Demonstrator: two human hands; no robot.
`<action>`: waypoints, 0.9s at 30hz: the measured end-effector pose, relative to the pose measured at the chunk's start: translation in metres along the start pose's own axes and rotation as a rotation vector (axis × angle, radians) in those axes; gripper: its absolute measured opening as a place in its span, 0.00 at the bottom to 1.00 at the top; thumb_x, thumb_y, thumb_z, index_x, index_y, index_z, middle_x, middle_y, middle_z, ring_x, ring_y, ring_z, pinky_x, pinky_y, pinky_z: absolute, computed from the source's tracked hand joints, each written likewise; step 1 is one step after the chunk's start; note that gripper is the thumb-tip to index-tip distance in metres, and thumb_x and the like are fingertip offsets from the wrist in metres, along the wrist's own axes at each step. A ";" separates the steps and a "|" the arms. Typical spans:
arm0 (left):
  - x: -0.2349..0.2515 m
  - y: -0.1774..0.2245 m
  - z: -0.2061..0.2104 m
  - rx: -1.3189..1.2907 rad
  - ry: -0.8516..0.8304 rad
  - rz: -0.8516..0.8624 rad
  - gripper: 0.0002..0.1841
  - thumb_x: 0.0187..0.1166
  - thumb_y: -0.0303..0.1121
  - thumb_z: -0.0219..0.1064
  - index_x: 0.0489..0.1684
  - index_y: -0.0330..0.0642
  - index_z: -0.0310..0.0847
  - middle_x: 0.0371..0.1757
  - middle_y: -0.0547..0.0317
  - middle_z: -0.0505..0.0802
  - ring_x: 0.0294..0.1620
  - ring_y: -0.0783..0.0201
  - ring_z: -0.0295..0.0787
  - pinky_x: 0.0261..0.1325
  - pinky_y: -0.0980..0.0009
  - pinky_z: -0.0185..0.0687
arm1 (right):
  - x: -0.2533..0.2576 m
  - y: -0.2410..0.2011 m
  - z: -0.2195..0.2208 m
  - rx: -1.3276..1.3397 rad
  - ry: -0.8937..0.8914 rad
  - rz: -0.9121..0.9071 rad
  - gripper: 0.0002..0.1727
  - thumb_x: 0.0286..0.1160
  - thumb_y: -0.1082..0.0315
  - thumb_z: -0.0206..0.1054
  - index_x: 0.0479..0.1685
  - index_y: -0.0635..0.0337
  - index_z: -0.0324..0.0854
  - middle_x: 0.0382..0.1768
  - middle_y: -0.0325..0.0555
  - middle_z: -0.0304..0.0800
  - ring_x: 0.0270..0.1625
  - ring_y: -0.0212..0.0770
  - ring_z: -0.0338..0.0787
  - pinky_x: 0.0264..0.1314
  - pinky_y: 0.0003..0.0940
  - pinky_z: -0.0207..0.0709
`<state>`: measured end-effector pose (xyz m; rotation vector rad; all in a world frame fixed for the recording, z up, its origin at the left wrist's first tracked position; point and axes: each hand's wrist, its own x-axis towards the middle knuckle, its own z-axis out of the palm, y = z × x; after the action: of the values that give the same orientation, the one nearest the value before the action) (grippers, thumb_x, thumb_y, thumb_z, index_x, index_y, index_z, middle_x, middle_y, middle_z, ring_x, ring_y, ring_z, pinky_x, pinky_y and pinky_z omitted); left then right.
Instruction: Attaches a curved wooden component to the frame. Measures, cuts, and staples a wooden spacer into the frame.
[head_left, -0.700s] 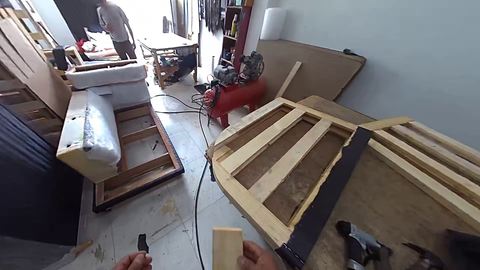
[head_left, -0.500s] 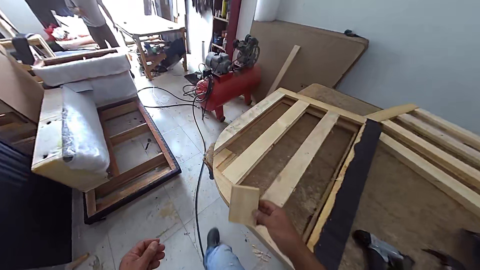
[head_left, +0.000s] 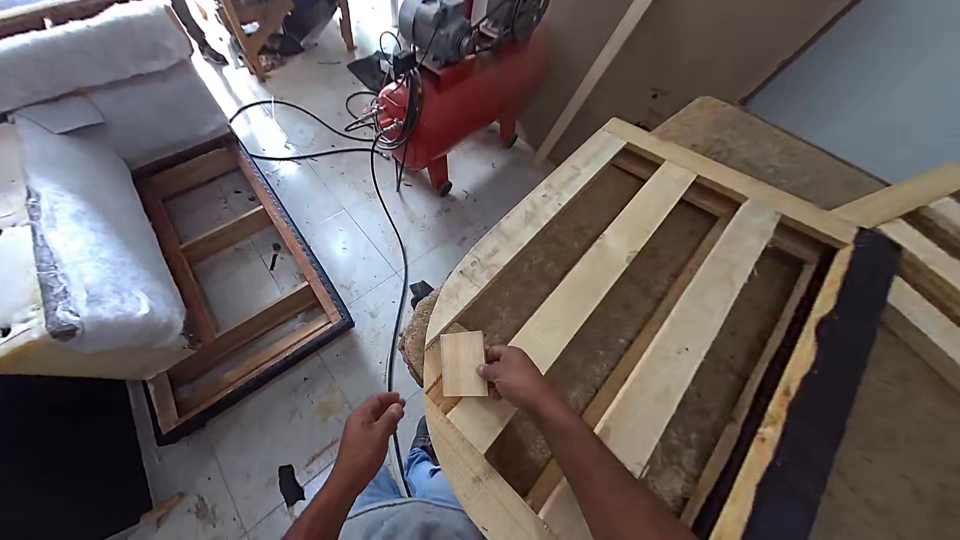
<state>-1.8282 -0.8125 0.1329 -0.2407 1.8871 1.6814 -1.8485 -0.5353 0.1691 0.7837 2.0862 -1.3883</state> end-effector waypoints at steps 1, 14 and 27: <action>0.015 0.006 0.004 0.023 -0.017 -0.013 0.19 0.87 0.37 0.61 0.69 0.33 0.80 0.61 0.50 0.93 0.61 0.57 0.92 0.65 0.58 0.89 | 0.003 0.002 0.000 0.010 -0.007 0.010 0.10 0.80 0.68 0.68 0.53 0.63 0.85 0.38 0.50 0.91 0.30 0.40 0.88 0.35 0.36 0.83; 0.103 0.046 0.013 -0.089 -0.459 -0.265 0.19 0.83 0.29 0.66 0.69 0.30 0.76 0.56 0.44 0.94 0.56 0.54 0.94 0.62 0.58 0.90 | 0.019 -0.024 -0.011 -0.215 -0.221 -0.007 0.12 0.86 0.66 0.63 0.59 0.54 0.88 0.50 0.46 0.93 0.53 0.41 0.92 0.61 0.47 0.84; 0.117 0.043 0.010 -0.192 -0.436 -0.449 0.11 0.90 0.31 0.60 0.57 0.29 0.75 0.49 0.40 0.95 0.48 0.49 0.97 0.53 0.54 0.95 | 0.047 -0.048 0.000 -0.459 -0.358 -0.006 0.12 0.85 0.67 0.62 0.58 0.50 0.90 0.49 0.44 0.94 0.51 0.42 0.92 0.59 0.49 0.83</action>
<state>-1.9416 -0.7666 0.1059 -0.3166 1.2450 1.4582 -1.9155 -0.5414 0.1677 0.3136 2.0023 -0.9113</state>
